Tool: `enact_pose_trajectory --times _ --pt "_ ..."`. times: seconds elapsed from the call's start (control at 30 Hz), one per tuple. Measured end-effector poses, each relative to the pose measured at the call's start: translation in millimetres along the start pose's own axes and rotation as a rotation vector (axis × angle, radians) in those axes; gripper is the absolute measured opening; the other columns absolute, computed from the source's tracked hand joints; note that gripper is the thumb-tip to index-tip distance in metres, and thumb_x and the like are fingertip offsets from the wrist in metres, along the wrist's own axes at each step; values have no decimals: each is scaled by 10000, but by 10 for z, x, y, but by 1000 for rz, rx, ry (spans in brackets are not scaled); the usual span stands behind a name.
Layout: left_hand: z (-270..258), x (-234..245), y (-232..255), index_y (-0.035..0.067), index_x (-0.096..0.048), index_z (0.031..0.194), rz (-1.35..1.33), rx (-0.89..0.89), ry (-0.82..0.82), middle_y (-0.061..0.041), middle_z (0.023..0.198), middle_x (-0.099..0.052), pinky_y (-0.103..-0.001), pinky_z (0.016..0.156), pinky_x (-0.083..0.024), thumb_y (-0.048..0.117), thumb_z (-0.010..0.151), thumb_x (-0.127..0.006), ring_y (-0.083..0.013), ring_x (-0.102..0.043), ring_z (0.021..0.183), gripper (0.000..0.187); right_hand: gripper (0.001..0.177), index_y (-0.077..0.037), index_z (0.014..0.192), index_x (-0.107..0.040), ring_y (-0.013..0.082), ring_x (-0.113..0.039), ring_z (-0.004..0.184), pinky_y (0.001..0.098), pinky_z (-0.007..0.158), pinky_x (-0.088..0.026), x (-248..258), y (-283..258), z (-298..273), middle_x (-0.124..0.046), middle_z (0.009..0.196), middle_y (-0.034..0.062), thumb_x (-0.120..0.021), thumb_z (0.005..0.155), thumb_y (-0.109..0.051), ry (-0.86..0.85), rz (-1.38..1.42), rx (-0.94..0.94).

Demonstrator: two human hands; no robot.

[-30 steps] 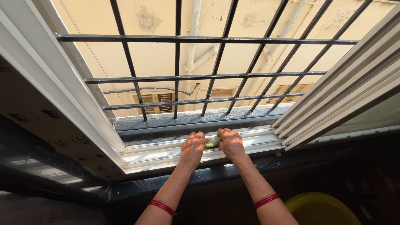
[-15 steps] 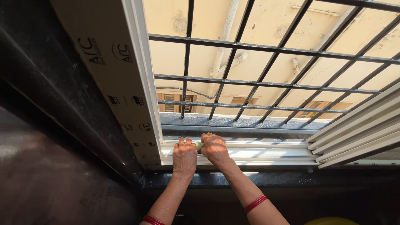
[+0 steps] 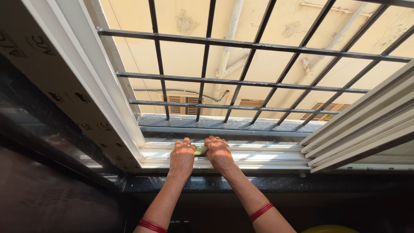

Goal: The person wipes the white window frame and black metal grille with a green cloth. The person repeatedly wipes the horizontal and vertical sections of the frame and grille, moving the cloth back and forth along the surfaces.

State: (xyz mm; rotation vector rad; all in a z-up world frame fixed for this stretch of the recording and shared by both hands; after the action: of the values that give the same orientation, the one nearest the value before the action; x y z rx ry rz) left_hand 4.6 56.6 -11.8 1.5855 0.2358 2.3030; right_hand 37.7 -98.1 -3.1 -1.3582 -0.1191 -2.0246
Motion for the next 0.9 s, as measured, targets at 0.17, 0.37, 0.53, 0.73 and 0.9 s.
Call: enact_pose_trajectory --times 0.17,0.37,0.53,0.73,0.9 --pt "125 -277 670 72 -802 886 -2 -110 52 -116 1089 -674 -408 726 -629 86 843 -713 -348 -681 996 100 223 -45 932 -658 308 -689 980 466 899 -529 422 537 -304 -704 966 125 -692 717 6 43 -12 -16" --pt "295 -682 1467 91 -797 875 -28 -172 -58 -111 1068 -667 -399 764 -637 50 858 -683 -343 -681 1048 123 202 -48 898 -657 300 -683 923 444 803 -512 952 1163 -661 -699 953 119 -703 703 -19 163 -75 41" --pt "387 -968 2194 62 -777 839 -152 -249 -7 -154 1137 -670 -430 741 -627 43 805 -671 -386 -674 1040 114 121 -93 871 -681 283 -673 924 444 813 -487 1284 1701 -879 -705 911 65 -663 775 -23 -33 -348 -184" --pt "435 -1086 2593 59 -767 840 -154 -292 -16 -146 1182 -677 -415 798 -627 46 840 -672 -366 -678 1081 96 159 -75 925 -709 302 -662 884 471 794 -482 1414 1971 -1047 -684 855 93 -639 799 -9 33 -472 -207" --pt "385 -963 2389 72 -769 827 -131 -247 -2 -113 1145 -686 -408 769 -628 42 836 -684 -315 -693 1019 91 186 -78 918 -705 310 -677 862 455 840 -520 1318 1914 -995 -682 868 102 -654 760 6 -29 -376 -288"
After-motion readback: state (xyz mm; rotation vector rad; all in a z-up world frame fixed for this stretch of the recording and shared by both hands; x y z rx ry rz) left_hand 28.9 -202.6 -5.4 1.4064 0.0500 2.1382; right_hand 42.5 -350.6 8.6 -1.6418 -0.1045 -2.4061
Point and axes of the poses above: each hand's wrist, its own z-axis towards the middle knuckle, its own x-axis out of the back of the hand, y = z × x, the point moved 2 cm from there along z, towards the middle knuckle
